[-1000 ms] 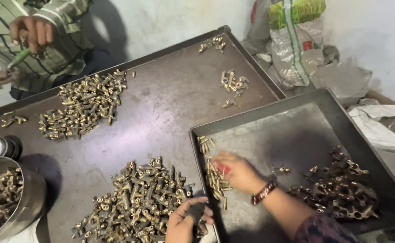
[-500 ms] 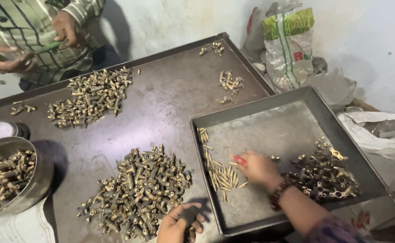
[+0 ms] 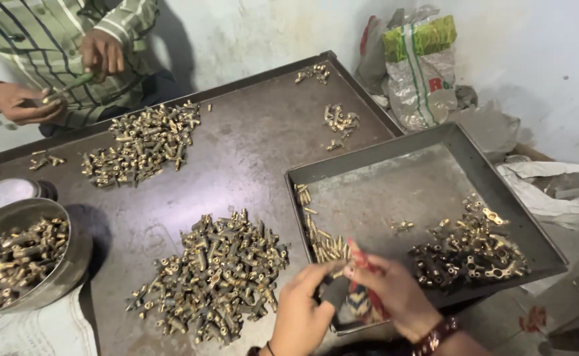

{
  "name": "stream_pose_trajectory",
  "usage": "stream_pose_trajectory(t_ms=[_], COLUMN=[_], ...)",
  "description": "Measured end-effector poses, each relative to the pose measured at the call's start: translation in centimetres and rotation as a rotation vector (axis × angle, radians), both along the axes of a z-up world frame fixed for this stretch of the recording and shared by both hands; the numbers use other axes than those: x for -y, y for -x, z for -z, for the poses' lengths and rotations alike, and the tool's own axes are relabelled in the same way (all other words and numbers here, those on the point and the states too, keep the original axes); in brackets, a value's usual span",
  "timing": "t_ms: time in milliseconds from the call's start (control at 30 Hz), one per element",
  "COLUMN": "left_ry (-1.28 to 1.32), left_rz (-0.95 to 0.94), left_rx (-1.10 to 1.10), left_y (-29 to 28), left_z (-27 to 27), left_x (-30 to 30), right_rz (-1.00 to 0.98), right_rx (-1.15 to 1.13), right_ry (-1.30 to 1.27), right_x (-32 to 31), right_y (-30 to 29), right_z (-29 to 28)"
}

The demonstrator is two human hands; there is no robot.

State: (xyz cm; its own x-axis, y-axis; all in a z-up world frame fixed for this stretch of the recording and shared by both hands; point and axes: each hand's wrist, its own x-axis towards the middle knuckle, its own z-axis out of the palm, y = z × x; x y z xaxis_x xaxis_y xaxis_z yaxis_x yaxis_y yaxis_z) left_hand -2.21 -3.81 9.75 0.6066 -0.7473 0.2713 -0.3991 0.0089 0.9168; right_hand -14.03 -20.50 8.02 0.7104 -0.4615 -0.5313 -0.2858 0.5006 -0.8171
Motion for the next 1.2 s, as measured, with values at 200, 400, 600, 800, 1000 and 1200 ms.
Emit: stream_pose_trajectory(t_ms=[200, 400, 600, 800, 1000, 1200], left_ry=[0.159, 0.142, 0.220, 0.221, -0.036, 0.046], left_rz=[0.043, 0.320, 0.457, 0.340, 0.166, 0.178], left_rx=[0.031, -1.118, -1.265, -1.069, -0.858, -1.116], left_y=[-0.4, 0.1, 0.1, 1.8, -0.1, 1.8], left_z=[2.5, 3.8, 7.4, 6.3, 0.5, -0.2], left_x=[-0.2, -1.4, -2.0, 0.2, 1.8, 2.5], right_rz=[0.219, -0.080, -0.215, -0.015, 0.404, 0.183], right_rx=[-0.039, 0.543, 0.512, 0.040, -0.088, 0.155], right_ry=[0.244, 1.356, 1.303, 0.319, 0.197, 0.358], right_x=[-1.3, -4.7, -2.9, 0.9, 3.7, -0.3], right_y=[1.5, 0.4, 2.4, 5.5, 8.3, 6.9], right_z=[-2.4, -5.7, 0.8, 8.7, 3.4, -0.2])
